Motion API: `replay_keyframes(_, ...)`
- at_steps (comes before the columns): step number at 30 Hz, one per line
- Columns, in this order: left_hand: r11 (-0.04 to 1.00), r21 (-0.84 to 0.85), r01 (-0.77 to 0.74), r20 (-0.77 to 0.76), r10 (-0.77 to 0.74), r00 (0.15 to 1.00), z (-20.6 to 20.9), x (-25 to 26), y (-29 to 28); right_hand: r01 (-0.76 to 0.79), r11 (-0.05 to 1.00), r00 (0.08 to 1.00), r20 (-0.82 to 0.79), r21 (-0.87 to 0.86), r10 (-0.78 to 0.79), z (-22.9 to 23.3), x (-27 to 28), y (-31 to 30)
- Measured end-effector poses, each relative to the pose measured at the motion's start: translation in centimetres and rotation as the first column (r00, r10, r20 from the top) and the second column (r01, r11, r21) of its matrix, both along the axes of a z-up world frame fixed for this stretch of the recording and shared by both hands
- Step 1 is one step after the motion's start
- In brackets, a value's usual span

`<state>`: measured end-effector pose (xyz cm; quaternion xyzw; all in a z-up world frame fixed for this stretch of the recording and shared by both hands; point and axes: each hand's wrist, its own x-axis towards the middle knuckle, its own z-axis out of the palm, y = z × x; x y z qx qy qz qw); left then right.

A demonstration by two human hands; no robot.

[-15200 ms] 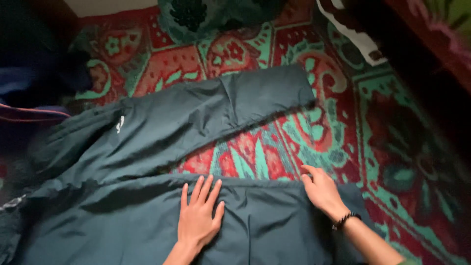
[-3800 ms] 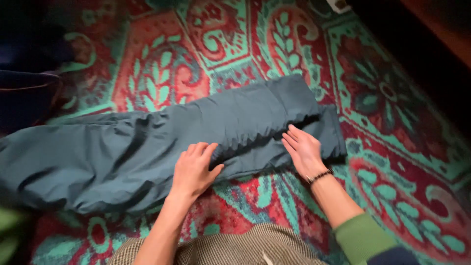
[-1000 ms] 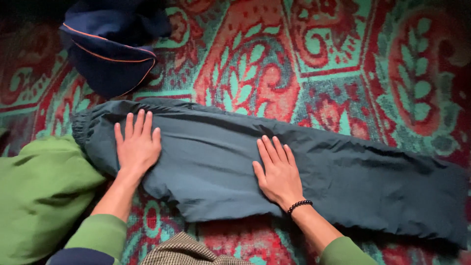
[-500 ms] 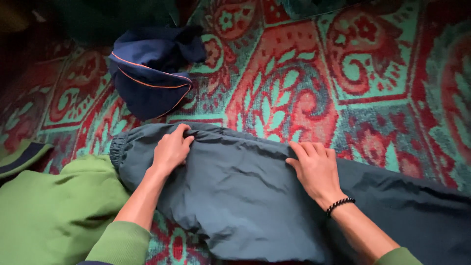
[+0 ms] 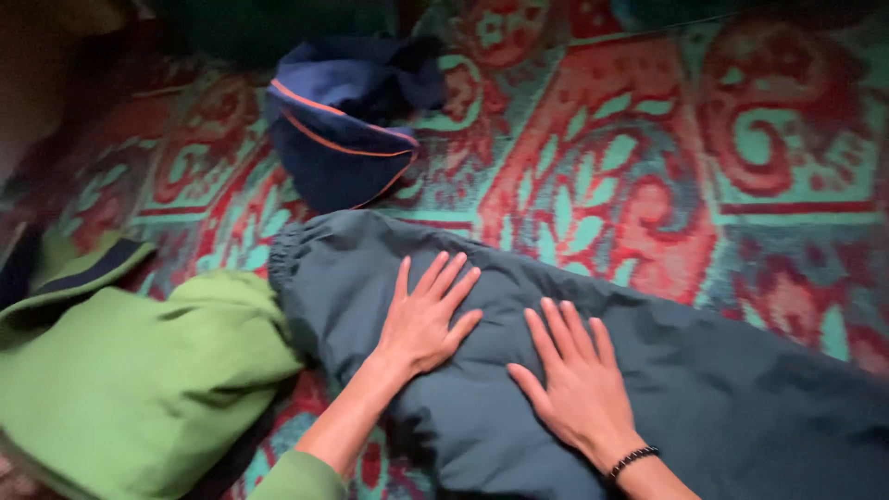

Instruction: The person is folding various pairs of pants on the floor and then placing them neatly into a wooden closet.

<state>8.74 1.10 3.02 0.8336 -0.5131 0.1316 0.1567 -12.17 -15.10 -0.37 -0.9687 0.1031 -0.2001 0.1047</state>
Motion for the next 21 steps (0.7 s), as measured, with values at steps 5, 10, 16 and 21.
replay_keyframes(5,0.929,0.226,-0.292,-0.009,0.302,0.953,-1.5,6.5,10.4,0.088,0.986,0.994,-0.047,-0.143,-0.095,-0.8,0.0,0.5)
replay_keyframes(10,0.878,0.041,-0.477,0.020,0.476,0.879,-2.2,4.5,7.3,0.059,0.997,0.991,-0.116,-0.057,-0.066,-1.2,0.0,-0.1)
replay_keyframes(16,0.298,-0.240,-0.924,-0.543,0.748,0.382,-1.0,-3.4,8.0,-0.132,0.977,0.983,-0.105,0.166,0.151,1.9,-2.5,2.0)
replay_keyframes(21,0.240,0.151,-0.959,-0.835,0.550,0.006,-2.9,-1.2,11.6,-0.236,0.940,0.970,-0.113,-0.246,0.214,-2.1,-5.6,3.2)
